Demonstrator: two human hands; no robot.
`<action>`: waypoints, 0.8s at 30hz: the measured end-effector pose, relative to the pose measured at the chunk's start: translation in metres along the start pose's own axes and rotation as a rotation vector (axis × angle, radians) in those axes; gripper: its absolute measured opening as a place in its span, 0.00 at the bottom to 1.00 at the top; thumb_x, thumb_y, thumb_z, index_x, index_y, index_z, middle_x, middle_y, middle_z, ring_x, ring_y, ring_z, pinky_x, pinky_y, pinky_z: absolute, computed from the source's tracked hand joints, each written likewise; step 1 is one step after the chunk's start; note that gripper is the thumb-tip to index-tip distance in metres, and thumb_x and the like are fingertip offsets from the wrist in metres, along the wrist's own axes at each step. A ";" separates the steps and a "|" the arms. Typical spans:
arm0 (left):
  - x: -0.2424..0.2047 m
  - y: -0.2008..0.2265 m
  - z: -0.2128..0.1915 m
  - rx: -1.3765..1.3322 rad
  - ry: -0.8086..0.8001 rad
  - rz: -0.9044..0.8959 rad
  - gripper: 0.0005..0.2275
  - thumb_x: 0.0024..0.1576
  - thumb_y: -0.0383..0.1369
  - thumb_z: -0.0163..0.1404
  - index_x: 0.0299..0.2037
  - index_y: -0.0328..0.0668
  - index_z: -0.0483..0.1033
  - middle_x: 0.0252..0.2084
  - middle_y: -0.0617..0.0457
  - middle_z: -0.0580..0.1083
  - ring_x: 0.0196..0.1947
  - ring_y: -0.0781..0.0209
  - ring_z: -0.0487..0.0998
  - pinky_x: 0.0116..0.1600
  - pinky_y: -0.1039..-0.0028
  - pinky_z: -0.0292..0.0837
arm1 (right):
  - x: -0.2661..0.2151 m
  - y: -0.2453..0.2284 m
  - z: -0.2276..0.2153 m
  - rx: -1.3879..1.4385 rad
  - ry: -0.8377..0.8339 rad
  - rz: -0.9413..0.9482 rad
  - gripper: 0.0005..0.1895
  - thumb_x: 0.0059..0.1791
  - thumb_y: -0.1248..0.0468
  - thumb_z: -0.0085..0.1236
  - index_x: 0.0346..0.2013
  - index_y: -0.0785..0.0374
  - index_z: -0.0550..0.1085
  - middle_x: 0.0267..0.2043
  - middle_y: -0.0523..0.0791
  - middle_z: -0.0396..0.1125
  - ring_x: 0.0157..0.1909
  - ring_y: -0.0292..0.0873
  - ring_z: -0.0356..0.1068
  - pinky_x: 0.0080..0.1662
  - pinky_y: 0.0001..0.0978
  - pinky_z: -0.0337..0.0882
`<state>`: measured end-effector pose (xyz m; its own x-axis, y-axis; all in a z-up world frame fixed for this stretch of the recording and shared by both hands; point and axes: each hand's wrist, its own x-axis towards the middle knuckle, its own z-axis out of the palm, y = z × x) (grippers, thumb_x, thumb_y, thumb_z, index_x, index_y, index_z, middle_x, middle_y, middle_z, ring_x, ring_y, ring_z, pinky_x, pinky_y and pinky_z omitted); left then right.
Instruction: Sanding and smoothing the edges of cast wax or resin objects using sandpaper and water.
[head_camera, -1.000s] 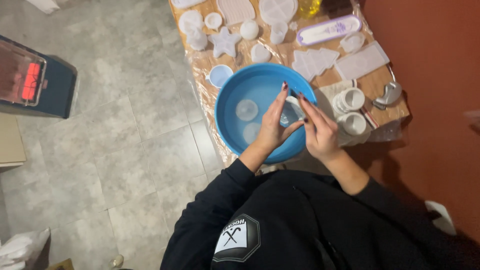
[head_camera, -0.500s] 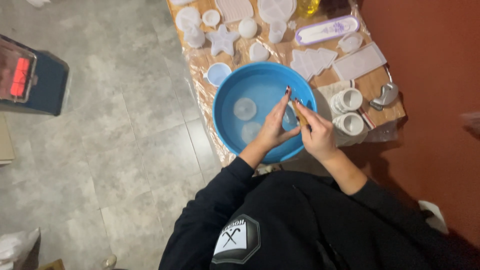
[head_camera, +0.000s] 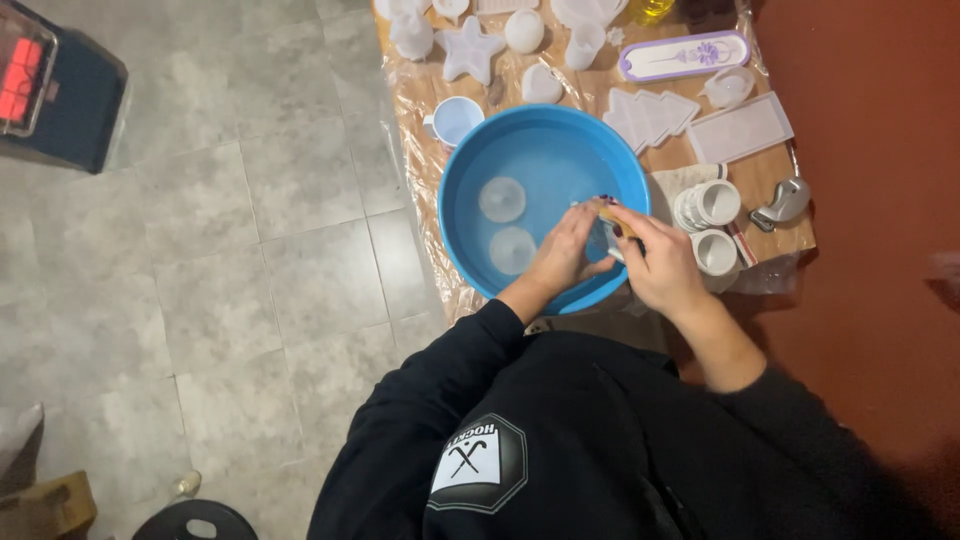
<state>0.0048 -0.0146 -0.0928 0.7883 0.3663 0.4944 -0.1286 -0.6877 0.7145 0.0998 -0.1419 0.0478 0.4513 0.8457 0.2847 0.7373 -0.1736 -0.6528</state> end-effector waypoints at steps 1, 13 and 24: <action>0.002 -0.003 0.000 0.000 -0.003 0.005 0.40 0.44 0.37 0.67 0.67 0.30 0.60 0.65 0.36 0.67 0.65 0.34 0.68 0.71 0.56 0.65 | 0.003 0.000 -0.003 -0.001 0.006 0.001 0.22 0.50 0.73 0.54 0.60 0.65 0.74 0.55 0.56 0.73 0.53 0.55 0.76 0.53 0.40 0.74; 0.003 -0.007 -0.007 -0.035 -0.047 0.003 0.39 0.45 0.37 0.67 0.66 0.32 0.62 0.67 0.37 0.67 0.66 0.38 0.69 0.71 0.58 0.65 | 0.013 -0.012 -0.013 -0.151 -0.252 0.047 0.17 0.54 0.66 0.51 0.56 0.65 0.76 0.53 0.57 0.72 0.53 0.60 0.73 0.54 0.47 0.73; 0.000 0.005 -0.015 -0.047 -0.132 -0.122 0.47 0.43 0.38 0.66 0.73 0.31 0.54 0.61 0.36 0.70 0.61 0.35 0.71 0.67 0.59 0.69 | 0.015 0.009 -0.018 0.022 -0.328 0.360 0.18 0.54 0.59 0.50 0.57 0.56 0.77 0.21 0.52 0.67 0.23 0.40 0.62 0.30 0.37 0.65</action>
<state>-0.0047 -0.0090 -0.0822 0.8715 0.3577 0.3355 -0.0528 -0.6118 0.7892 0.1214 -0.1399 0.0586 0.4911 0.8487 -0.1960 0.5511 -0.4770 -0.6847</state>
